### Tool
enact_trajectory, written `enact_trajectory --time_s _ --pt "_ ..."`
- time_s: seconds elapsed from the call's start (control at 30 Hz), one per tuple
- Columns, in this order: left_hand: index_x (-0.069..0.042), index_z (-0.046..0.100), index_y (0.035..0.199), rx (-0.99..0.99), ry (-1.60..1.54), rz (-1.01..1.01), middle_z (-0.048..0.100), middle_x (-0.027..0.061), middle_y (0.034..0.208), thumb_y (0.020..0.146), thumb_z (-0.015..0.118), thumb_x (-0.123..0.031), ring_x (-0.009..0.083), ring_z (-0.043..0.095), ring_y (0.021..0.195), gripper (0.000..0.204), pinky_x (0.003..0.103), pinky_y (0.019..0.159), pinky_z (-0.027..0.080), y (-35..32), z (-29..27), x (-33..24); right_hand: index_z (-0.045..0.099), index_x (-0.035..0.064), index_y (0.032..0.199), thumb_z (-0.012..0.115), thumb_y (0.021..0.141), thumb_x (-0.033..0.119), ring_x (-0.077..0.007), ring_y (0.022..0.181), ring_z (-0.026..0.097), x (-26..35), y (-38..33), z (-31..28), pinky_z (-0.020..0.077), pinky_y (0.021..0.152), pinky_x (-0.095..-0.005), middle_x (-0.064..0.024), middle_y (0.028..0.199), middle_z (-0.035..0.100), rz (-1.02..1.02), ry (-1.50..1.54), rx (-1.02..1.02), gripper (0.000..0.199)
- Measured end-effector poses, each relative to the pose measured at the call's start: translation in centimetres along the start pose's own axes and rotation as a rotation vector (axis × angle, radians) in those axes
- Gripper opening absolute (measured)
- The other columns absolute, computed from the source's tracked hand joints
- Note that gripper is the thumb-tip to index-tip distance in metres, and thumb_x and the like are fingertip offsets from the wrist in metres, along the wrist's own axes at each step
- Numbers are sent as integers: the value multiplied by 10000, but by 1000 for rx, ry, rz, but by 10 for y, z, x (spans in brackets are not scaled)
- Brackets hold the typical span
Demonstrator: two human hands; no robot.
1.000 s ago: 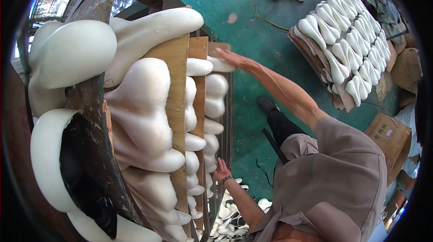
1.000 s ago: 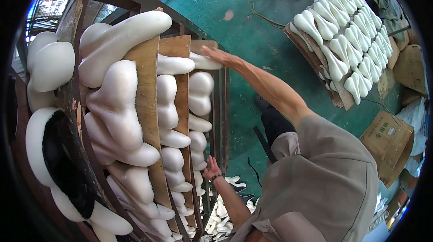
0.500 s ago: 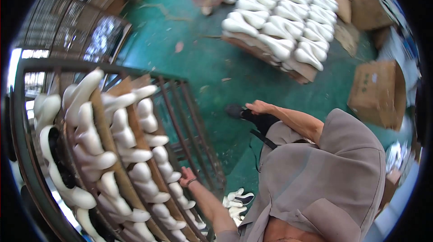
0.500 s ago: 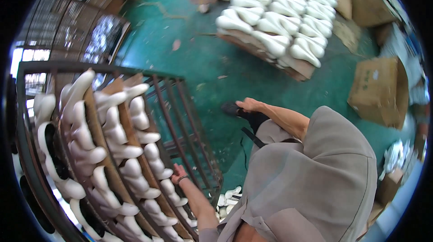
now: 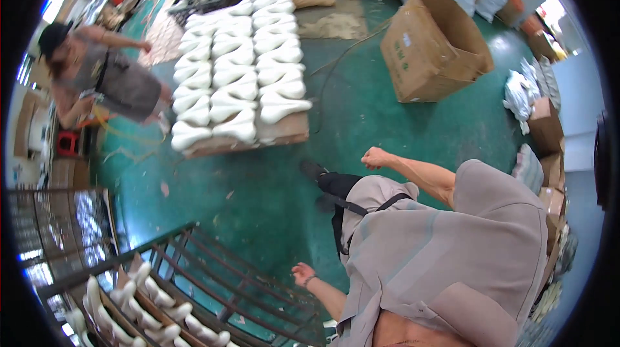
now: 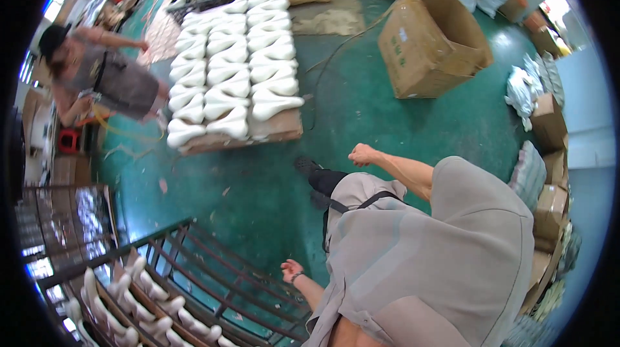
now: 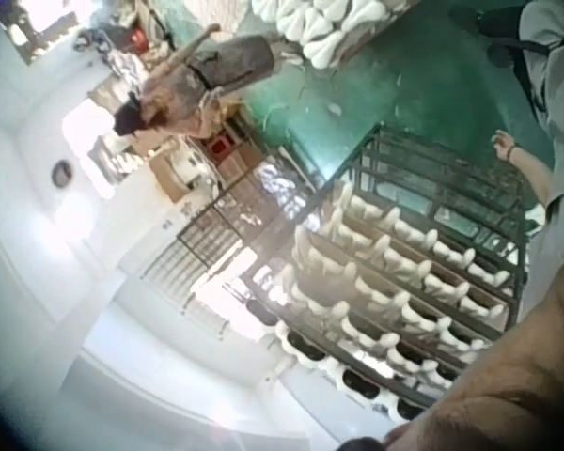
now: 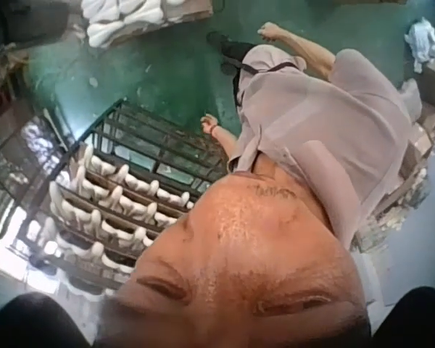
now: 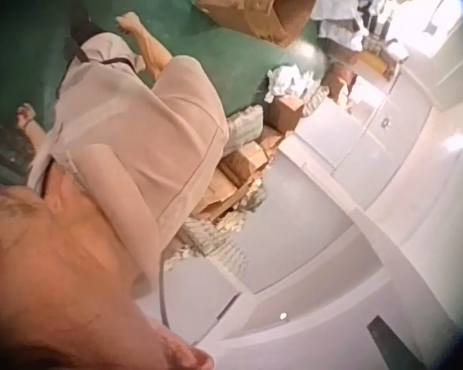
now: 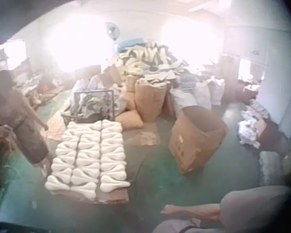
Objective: Handling foam bicycle seat pads, moving trays, and applying spray with a nozzle in a factory.
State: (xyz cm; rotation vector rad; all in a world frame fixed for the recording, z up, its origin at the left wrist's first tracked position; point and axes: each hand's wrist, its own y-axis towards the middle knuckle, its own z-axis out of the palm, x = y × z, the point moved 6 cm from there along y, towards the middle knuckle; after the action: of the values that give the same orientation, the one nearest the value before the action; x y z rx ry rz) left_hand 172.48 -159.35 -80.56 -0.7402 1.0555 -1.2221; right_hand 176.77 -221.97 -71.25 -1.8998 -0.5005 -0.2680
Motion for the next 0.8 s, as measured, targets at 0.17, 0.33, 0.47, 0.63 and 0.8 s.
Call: enact_trajectory --time_s 0.17,0.33,0.47,0.63,0.8 --pt "-64 644 1069 -135 640 -93 737 40 915 1040 613 -271 238 718 854 211 516 879 610 -50 -28 163 767 11 1072 608 939 306 -201 735 735 -58 -12 -89 596 609 -385 -88 937 780 -36 61 -24 360" --pt "-62 636 1089 -137 982 -87 724 52 963 1015 649 -302 246 711 861 251 483 834 628 -77 -13 243 766 19 1081 638 908 293 -230 807 753 -108 -2 -218 594 683 -382 -125 930 781 -29 125 -154 349" --pt "-58 623 1111 -125 1014 29 705 61 1003 1009 646 -329 250 702 886 291 477 820 632 -105 13 313 748 7 1071 634 830 271 -381 993 719 -144 37 -397 566 910 -479 -225 1026 745 -214 -106 -621 375" --pt "-40 611 1242 -47 1116 48 700 93 1044 1019 639 -316 276 686 930 356 501 926 592 -133 63 499 491 38 1424 695 883 311 -446 1289 528 -246 91 -702 490 1038 -543 -258 1404 534 -20 -295 -1231 640" --pt "-16 539 1401 116 1383 37 699 123 1063 1044 633 -248 271 696 881 436 468 847 621 -200 150 644 533 46 1401 733 863 396 -365 1328 539 -318 152 -855 491 1069 -480 -180 1404 586 137 -406 -1024 672"
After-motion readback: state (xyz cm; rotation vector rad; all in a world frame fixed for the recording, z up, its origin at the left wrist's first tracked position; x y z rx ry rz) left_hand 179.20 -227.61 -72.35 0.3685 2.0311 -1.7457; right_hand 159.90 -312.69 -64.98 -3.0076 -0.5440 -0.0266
